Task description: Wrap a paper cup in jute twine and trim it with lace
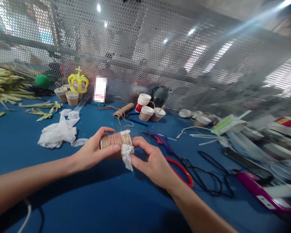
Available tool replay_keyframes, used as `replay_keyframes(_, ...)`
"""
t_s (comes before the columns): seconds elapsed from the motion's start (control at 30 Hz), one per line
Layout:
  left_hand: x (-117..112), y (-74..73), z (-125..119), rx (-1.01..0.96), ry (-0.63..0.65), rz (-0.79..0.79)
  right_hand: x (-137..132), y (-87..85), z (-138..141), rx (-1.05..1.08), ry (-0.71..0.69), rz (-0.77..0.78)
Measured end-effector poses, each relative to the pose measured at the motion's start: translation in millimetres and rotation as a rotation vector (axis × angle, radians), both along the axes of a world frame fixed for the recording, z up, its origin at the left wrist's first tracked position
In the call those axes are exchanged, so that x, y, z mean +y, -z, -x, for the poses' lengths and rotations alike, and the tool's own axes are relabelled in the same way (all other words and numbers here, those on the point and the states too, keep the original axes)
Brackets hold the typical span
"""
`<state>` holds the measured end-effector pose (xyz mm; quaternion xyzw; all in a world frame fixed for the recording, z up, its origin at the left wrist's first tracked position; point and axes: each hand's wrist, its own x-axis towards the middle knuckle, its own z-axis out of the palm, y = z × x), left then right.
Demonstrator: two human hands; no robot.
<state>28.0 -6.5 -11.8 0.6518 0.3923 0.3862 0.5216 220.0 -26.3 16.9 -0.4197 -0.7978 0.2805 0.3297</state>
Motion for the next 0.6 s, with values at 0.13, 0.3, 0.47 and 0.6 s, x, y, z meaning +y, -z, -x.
replay_keyframes(0.13, -1.1, 0.0, 1.1, 0.155, -0.020, -0.140, -2.2, 2.1, -0.5, 0.057, 0.008, 0.014)
replay_keyframes(0.3, -0.6, 1.1, 1.0, 0.186, -0.013, -0.168, -2.3, 2.4, 1.1, 0.075, 0.000, 0.045)
replay_keyframes(0.47, -0.8, 3.7, -1.0, 0.199, 0.019, -0.119, -1.5, 6.6, 4.6, 0.086, 0.045, 0.077)
replay_keyframes(0.6, -0.5, 7.6, -1.4, 0.231, 0.027, -0.092, -0.6, 9.8, 6.5, 0.088, 0.078, 0.122)
